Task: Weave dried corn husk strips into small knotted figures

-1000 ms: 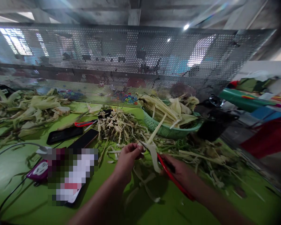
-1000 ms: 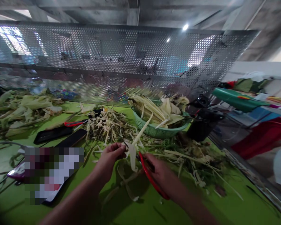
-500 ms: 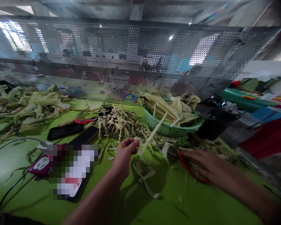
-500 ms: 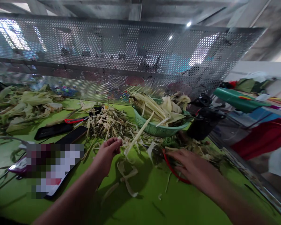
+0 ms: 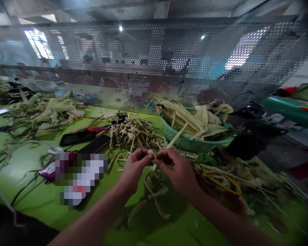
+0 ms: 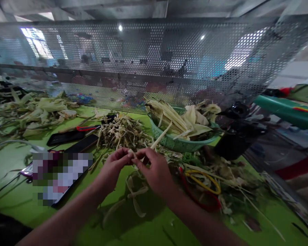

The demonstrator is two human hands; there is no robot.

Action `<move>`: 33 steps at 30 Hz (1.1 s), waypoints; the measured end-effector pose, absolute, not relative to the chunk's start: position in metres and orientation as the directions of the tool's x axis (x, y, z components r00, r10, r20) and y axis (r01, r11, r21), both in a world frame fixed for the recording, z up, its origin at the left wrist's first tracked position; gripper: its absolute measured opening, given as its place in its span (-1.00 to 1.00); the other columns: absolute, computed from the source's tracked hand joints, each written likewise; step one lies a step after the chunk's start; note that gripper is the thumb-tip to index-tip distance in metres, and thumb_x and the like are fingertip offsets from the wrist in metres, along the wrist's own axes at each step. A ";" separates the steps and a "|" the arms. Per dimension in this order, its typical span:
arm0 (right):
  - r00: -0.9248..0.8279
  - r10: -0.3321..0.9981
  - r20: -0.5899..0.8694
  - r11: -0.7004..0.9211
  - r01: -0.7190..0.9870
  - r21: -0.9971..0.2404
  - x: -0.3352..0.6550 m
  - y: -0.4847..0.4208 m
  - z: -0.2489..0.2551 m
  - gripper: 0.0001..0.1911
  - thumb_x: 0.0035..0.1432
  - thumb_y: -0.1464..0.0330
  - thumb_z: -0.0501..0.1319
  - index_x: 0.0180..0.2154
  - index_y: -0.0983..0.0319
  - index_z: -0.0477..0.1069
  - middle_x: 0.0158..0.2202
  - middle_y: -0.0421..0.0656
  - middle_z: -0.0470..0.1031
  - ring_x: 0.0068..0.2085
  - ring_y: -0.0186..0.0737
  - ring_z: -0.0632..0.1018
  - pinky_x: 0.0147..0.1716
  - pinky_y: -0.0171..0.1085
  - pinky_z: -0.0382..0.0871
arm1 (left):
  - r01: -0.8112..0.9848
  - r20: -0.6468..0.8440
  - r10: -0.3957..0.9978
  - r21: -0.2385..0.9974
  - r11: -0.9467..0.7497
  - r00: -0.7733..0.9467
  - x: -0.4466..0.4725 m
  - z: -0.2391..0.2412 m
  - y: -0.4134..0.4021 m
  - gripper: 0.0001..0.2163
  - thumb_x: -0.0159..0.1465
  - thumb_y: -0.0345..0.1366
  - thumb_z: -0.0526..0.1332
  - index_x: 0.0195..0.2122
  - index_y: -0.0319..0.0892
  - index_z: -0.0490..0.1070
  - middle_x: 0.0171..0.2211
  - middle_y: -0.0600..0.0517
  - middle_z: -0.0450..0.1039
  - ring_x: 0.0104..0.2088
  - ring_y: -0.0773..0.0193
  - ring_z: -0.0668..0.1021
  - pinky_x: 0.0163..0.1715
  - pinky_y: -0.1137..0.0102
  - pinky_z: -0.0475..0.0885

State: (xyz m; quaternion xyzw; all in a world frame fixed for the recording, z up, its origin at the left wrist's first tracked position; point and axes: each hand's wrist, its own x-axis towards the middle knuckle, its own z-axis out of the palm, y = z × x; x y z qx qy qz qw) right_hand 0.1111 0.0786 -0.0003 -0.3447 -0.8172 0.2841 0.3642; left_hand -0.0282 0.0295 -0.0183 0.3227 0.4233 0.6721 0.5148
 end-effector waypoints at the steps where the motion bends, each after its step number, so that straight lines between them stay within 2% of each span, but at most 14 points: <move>1: -0.488 0.779 0.393 0.586 0.346 -0.733 0.113 0.078 -0.003 -0.78 0.17 0.18 0.18 -0.29 0.20 0.40 -0.37 -0.18 0.53 -0.35 -0.25 0.52 -0.34 -0.33 0.37 | -0.420 -0.007 0.969 0.902 -0.101 -0.248 -0.027 -0.019 0.029 -0.84 0.06 -0.25 0.33 -0.40 -0.20 0.44 -0.46 0.07 0.39 -0.44 0.39 0.40 -0.34 0.47 0.30; 6: -0.508 0.773 0.379 0.584 0.338 -0.738 0.119 0.076 0.001 -0.83 0.20 0.24 0.15 -0.33 0.19 0.40 -0.40 -0.20 0.52 -0.37 -0.26 0.51 -0.34 -0.34 0.35 | -0.377 -0.028 0.976 0.925 -0.057 -0.216 -0.026 -0.016 0.025 -0.87 0.08 -0.28 0.30 -0.40 -0.21 0.41 -0.47 0.07 0.38 -0.44 0.38 0.42 -0.33 0.45 0.32; 12: -0.541 0.748 0.386 0.623 0.369 -0.690 0.120 0.075 0.006 -0.87 0.19 0.31 0.15 -0.34 0.21 0.41 -0.40 -0.19 0.50 -0.37 -0.27 0.48 -0.36 -0.34 0.32 | -0.119 0.055 0.976 0.989 -0.082 -0.212 -0.033 -0.008 0.024 -0.87 0.12 -0.25 0.25 -0.42 -0.21 0.40 -0.48 0.06 0.39 -0.43 0.35 0.43 -0.36 0.46 0.31; 16: -0.549 0.728 0.411 0.646 0.346 -0.681 0.121 0.073 0.007 -0.86 0.18 0.28 0.17 -0.33 0.22 0.40 -0.41 -0.19 0.48 -0.39 -0.28 0.47 -0.39 -0.34 0.30 | -0.022 0.128 0.965 0.990 -0.137 -0.227 -0.036 -0.009 0.023 -0.86 0.12 -0.24 0.25 -0.41 -0.21 0.40 -0.47 0.09 0.37 -0.42 0.38 0.39 -0.38 0.48 0.27; 23: -0.543 0.726 0.421 0.652 0.348 -0.674 0.120 0.075 0.004 -0.87 0.17 0.30 0.18 -0.34 0.22 0.43 -0.41 -0.20 0.49 -0.39 -0.29 0.47 -0.36 -0.34 0.30 | -0.145 0.122 0.976 0.978 -0.149 -0.182 -0.036 -0.016 0.026 -0.85 0.11 -0.25 0.28 -0.40 -0.23 0.39 -0.46 0.10 0.38 -0.43 0.41 0.41 -0.33 0.46 0.30; 26: -0.539 0.726 0.427 0.663 0.382 -0.644 0.122 0.076 0.005 -0.90 0.16 0.31 0.20 -0.35 0.21 0.42 -0.42 -0.21 0.49 -0.40 -0.29 0.47 -0.37 -0.33 0.29 | -0.130 0.106 0.988 0.984 -0.120 -0.113 -0.041 -0.015 0.027 -0.84 0.14 -0.24 0.26 -0.37 -0.23 0.38 -0.43 0.07 0.41 -0.42 0.40 0.42 -0.33 0.45 0.32; 28: -0.526 0.722 0.449 0.674 0.389 -0.628 0.125 0.080 0.009 -0.90 0.15 0.31 0.20 -0.35 0.20 0.42 -0.42 -0.20 0.49 -0.40 -0.28 0.47 -0.38 -0.32 0.28 | -0.054 0.119 0.992 0.991 -0.122 -0.047 -0.047 -0.012 0.027 -0.83 0.16 -0.25 0.24 -0.29 -0.23 0.37 -0.36 0.04 0.42 -0.36 0.38 0.44 -0.29 0.43 0.33; 30: -0.490 0.725 0.483 0.678 0.390 -0.622 0.130 0.086 0.013 -0.89 0.15 0.29 0.21 -0.34 0.20 0.42 -0.43 -0.20 0.48 -0.41 -0.29 0.46 -0.39 -0.32 0.28 | 0.112 0.150 0.987 0.981 -0.156 0.055 -0.053 -0.009 0.025 -0.82 0.17 -0.26 0.22 -0.23 -0.21 0.37 -0.30 0.02 0.43 -0.31 0.35 0.45 -0.26 0.41 0.33; 33: -0.423 0.745 0.516 0.661 0.364 -0.657 0.136 0.098 0.018 -0.85 0.14 0.26 0.22 -0.35 0.20 0.42 -0.48 -0.22 0.44 -0.46 -0.31 0.43 -0.41 -0.31 0.29 | 0.446 0.136 0.935 0.850 -0.280 0.327 -0.057 -0.005 0.019 -0.83 0.17 -0.24 0.22 -0.24 -0.18 0.42 -0.30 0.01 0.44 -0.28 0.30 0.44 -0.23 0.38 0.32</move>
